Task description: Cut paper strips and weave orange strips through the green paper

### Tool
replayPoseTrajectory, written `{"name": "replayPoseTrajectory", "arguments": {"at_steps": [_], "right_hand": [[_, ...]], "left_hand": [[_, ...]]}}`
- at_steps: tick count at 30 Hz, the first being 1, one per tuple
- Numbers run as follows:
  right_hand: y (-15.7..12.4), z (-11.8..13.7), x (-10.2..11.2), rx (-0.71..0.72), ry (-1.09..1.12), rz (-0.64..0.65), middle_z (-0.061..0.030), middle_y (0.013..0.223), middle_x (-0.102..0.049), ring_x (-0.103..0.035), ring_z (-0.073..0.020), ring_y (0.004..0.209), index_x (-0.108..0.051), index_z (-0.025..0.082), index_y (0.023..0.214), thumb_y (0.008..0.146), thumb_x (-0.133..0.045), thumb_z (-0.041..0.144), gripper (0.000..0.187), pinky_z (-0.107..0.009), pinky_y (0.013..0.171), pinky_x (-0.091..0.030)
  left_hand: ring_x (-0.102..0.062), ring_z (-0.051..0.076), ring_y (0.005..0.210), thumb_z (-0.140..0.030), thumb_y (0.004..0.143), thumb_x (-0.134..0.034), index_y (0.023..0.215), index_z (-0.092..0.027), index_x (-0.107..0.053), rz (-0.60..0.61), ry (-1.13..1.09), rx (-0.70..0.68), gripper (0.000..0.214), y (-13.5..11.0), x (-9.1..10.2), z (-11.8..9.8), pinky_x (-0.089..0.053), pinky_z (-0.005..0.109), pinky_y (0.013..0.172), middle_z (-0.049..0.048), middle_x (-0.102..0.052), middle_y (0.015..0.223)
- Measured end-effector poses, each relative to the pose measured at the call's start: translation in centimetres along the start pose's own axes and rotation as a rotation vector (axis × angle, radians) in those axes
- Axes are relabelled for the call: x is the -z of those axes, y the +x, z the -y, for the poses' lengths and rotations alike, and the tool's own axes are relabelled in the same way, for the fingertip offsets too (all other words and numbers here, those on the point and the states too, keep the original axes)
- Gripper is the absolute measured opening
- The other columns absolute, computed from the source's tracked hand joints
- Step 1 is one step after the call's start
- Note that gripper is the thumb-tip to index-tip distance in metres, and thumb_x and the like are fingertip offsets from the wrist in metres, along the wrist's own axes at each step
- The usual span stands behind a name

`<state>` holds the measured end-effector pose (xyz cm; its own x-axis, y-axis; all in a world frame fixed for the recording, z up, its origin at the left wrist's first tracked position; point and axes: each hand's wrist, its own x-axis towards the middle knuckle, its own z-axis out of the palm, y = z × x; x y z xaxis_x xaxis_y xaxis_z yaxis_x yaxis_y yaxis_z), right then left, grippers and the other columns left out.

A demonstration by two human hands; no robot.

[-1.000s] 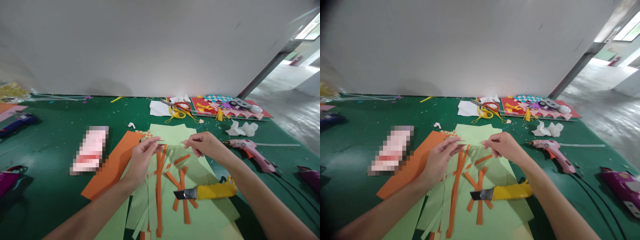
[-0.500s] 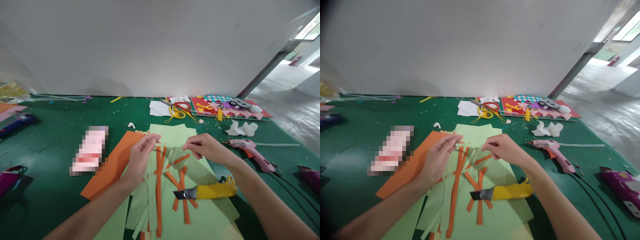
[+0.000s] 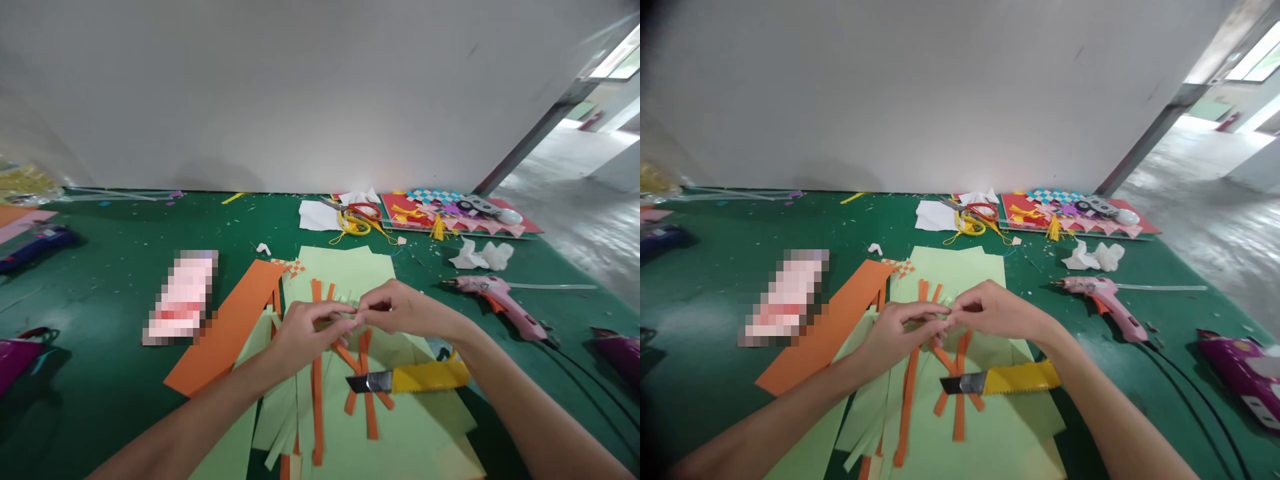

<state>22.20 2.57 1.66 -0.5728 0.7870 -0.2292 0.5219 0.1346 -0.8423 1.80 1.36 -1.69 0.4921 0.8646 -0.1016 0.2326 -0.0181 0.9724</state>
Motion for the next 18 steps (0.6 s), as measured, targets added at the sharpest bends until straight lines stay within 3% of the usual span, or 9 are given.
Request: {"name": "replayPoseTrajectory", "arguments": {"at_steps": [5,18], "right_hand": [[0.07,-0.44,0.31,0.007,0.010,-0.055,0.0048,0.052,-0.044,-0.034,-0.0071,0.048,-0.066,0.016,0.078,0.085,-0.053,0.033,0.023,-0.021,0.044,-0.025],[0.18,-0.89,0.04,0.015,0.093,-0.136,0.0045,0.056,-0.046,-0.042,-0.0086,0.050,-0.059,0.017,0.081,0.084,-0.055,0.036,0.020,-0.022,0.048,-0.030]], "left_hand": [[-0.065,0.014,0.059,-0.032,0.085,-0.055,0.073,-0.017,-0.068,-0.001,0.012,-0.031,0.023,0.04,0.26,-0.19,-0.050,0.021,0.057,0.0027,-0.069,0.069],[-0.058,0.011,0.054,-0.031,0.085,-0.055,0.071,-0.018,-0.064,-0.077,-0.010,-0.032,0.021,0.10,0.45,-0.58,-0.045,0.019,0.051,0.0009,-0.065,0.065]]}}
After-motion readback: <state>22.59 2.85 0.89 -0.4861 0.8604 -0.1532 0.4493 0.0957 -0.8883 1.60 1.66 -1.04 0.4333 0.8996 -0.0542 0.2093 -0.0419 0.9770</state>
